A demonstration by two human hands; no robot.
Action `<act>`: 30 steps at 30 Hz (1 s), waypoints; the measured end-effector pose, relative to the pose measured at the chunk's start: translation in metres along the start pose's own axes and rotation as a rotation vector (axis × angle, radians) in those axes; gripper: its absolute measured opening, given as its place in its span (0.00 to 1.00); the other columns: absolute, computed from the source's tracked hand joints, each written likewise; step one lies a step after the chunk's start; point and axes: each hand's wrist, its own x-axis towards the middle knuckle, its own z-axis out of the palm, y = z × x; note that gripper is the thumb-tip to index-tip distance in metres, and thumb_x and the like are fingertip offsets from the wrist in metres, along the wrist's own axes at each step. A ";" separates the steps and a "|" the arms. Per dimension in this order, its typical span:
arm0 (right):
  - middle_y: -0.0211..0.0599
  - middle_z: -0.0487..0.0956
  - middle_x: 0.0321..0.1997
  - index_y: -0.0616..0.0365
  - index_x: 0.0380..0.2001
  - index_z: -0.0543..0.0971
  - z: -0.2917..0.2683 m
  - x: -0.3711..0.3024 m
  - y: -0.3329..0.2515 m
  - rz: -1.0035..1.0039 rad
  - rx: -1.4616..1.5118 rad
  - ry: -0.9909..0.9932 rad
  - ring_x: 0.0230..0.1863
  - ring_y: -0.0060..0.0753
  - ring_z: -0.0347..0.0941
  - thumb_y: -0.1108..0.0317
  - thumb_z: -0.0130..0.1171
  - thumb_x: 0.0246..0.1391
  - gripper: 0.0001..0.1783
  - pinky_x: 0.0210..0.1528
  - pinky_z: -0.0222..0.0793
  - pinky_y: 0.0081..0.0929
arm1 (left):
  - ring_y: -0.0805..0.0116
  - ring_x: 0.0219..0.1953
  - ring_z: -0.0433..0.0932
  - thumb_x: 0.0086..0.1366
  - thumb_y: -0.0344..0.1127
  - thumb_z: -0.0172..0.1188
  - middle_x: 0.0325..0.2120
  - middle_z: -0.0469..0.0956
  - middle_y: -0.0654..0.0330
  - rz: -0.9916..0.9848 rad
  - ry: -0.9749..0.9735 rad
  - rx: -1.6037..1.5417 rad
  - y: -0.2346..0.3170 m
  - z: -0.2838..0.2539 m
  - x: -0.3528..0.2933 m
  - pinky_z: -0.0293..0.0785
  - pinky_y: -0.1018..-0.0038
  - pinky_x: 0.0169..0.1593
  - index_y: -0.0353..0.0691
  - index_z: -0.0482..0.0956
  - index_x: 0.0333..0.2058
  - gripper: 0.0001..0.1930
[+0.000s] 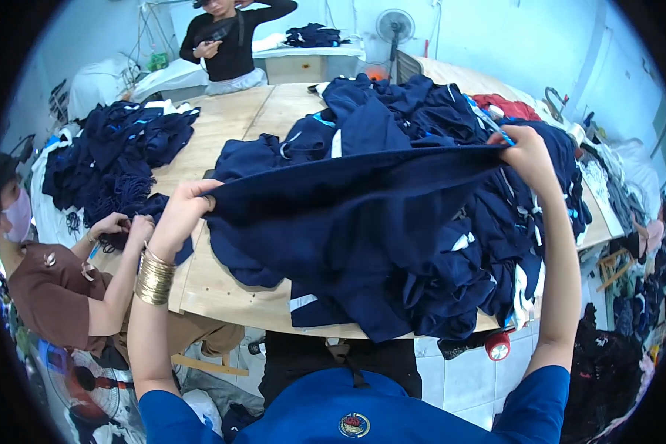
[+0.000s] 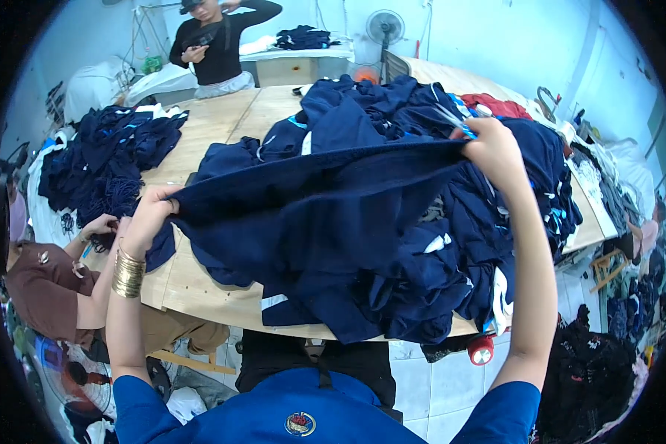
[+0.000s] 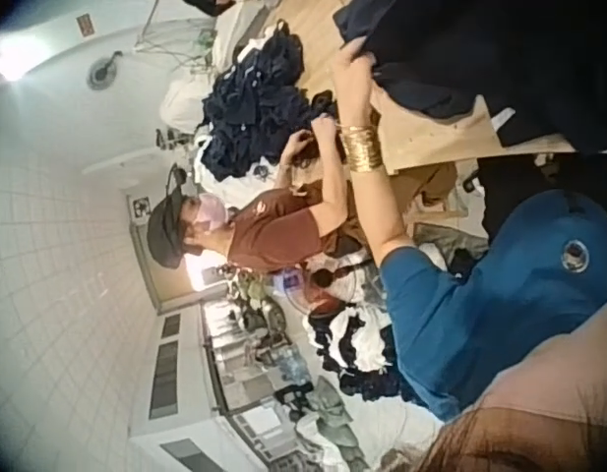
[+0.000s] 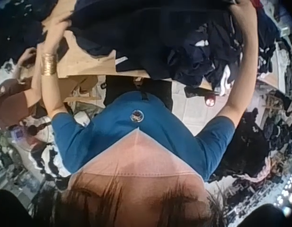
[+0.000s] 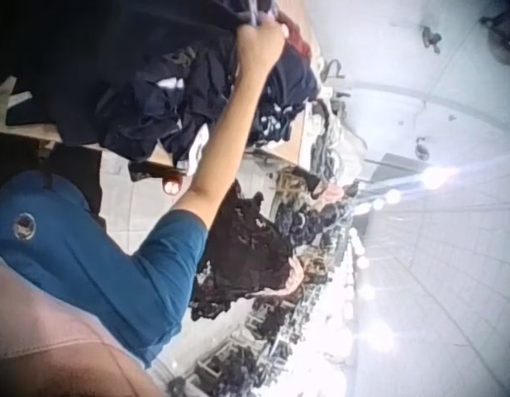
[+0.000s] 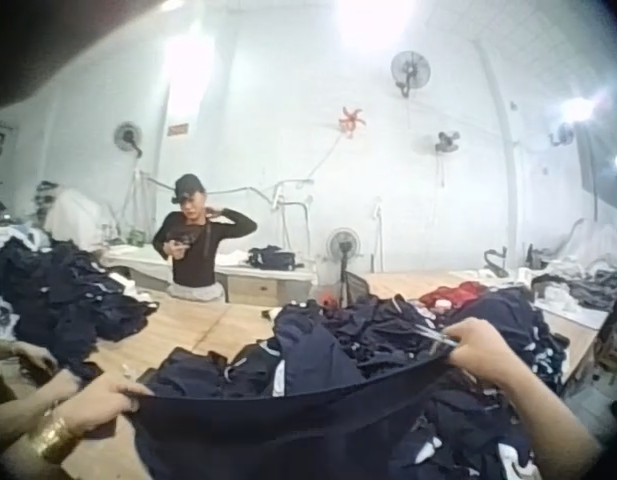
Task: Trimming loose threads from navy blue athletic garments using small snips in a factory setting.
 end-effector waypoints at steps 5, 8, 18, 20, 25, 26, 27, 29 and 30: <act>0.22 0.70 0.15 0.58 0.20 0.76 -0.018 0.004 -0.030 0.301 0.272 -0.115 0.14 0.12 0.59 0.77 0.51 0.36 0.06 0.16 0.52 0.13 | 0.79 0.28 0.75 0.50 0.21 0.45 0.29 0.77 0.63 -0.137 -0.096 -0.177 0.005 -0.031 -0.011 0.74 0.82 0.28 0.34 0.77 0.39 0.18; 0.19 0.67 0.13 0.56 0.21 0.76 -0.028 0.004 -0.033 0.315 0.309 -0.110 0.10 0.10 0.53 0.76 0.49 0.36 0.07 0.11 0.43 0.13 | 0.78 0.27 0.76 0.50 0.24 0.47 0.29 0.78 0.62 -0.147 -0.118 -0.203 0.004 -0.035 -0.011 0.74 0.82 0.28 0.32 0.76 0.40 0.17; 0.22 0.66 0.13 0.56 0.25 0.78 -0.031 0.015 -0.012 0.325 0.375 -0.099 0.10 0.12 0.54 0.73 0.50 0.34 0.10 0.11 0.44 0.14 | 0.80 0.22 0.72 0.52 0.32 0.52 0.21 0.75 0.66 -0.183 -0.124 -0.332 -0.003 -0.031 0.011 0.70 0.83 0.26 0.37 0.77 0.27 0.07; 0.33 0.71 0.13 0.64 0.21 0.78 -0.033 0.054 0.037 0.012 0.111 0.204 0.15 0.27 0.64 0.70 0.51 0.34 0.10 0.19 0.58 0.26 | 0.76 0.26 0.70 0.53 0.38 0.55 0.25 0.71 0.67 -0.046 -0.017 -0.063 0.022 -0.028 0.047 0.70 0.77 0.31 0.41 0.74 0.28 0.08; 0.47 0.78 0.25 0.58 0.30 0.80 -0.107 0.128 -0.011 -0.076 -0.115 0.691 0.29 0.43 0.75 0.63 0.49 0.40 0.16 0.32 0.68 0.33 | 0.76 0.32 0.67 0.56 0.41 0.52 0.24 0.67 0.65 0.374 0.447 -0.134 0.125 -0.070 0.114 0.66 0.75 0.32 0.41 0.72 0.27 0.10; 0.37 0.72 0.19 0.58 0.32 0.79 -0.119 0.133 -0.022 -0.032 -0.026 0.552 0.21 0.30 0.66 0.63 0.50 0.43 0.15 0.23 0.59 0.26 | 0.75 0.32 0.67 0.57 0.42 0.51 0.25 0.69 0.66 0.356 0.435 -0.112 0.136 -0.092 0.125 0.66 0.72 0.36 0.41 0.73 0.28 0.10; 0.27 0.66 0.13 0.58 0.33 0.78 -0.133 0.135 -0.027 0.014 0.054 0.416 0.13 0.16 0.57 0.63 0.50 0.45 0.14 0.14 0.50 0.18 | 0.74 0.32 0.67 0.58 0.42 0.50 0.26 0.70 0.66 0.428 0.450 -0.072 0.147 -0.103 0.126 0.65 0.69 0.40 0.42 0.73 0.29 0.10; 0.25 0.63 0.12 0.59 0.32 0.76 -0.160 0.144 -0.026 0.057 0.014 0.460 0.11 0.16 0.54 0.63 0.50 0.47 0.13 0.12 0.46 0.16 | 0.74 0.32 0.68 0.59 0.41 0.49 0.25 0.70 0.67 0.396 0.524 -0.039 0.164 -0.113 0.132 0.65 0.70 0.41 0.43 0.74 0.29 0.10; 0.25 0.64 0.13 0.58 0.29 0.75 -0.175 0.144 -0.027 0.083 0.053 0.434 0.12 0.14 0.53 0.64 0.50 0.47 0.10 0.12 0.44 0.15 | 0.74 0.32 0.68 0.59 0.41 0.49 0.25 0.70 0.67 0.410 0.532 -0.040 0.167 -0.116 0.133 0.65 0.70 0.41 0.43 0.74 0.29 0.10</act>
